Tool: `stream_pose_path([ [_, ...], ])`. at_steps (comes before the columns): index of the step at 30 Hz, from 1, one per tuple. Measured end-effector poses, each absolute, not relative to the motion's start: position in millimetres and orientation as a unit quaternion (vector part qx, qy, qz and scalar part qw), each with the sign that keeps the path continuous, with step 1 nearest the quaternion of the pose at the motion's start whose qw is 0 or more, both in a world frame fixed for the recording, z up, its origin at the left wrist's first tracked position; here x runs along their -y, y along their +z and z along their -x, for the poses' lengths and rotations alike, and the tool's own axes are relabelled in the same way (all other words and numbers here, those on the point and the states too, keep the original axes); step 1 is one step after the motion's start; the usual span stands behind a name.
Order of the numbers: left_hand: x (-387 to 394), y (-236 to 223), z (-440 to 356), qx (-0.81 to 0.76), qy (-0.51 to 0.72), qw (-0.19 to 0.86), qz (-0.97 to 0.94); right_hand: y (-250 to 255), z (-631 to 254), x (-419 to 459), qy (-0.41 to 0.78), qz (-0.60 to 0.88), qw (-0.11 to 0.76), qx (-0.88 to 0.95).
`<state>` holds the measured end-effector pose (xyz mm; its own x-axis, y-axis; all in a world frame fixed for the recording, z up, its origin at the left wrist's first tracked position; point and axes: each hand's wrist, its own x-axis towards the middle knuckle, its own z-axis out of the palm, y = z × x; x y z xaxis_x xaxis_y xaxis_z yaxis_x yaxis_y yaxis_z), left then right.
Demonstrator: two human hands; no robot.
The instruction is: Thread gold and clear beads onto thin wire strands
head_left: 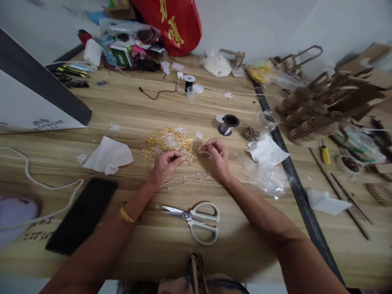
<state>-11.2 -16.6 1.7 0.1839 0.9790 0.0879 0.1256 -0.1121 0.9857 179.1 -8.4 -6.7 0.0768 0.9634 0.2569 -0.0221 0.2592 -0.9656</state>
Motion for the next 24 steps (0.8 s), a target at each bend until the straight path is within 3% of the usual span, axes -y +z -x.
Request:
stream_pose_path([
  [8,21,13,8,-0.446,0.453,0.513,-0.577,7,-180,14,0.404,0.443,0.564,0.568],
  [17,20,2,12,-0.424,0.437,0.486,-0.627,14,-169,32,0.280,0.341,0.437,0.784],
  [24,17,0,14,-0.428,0.413,0.473,-0.650,-1,-167,34,0.217,0.368,0.435,0.793],
])
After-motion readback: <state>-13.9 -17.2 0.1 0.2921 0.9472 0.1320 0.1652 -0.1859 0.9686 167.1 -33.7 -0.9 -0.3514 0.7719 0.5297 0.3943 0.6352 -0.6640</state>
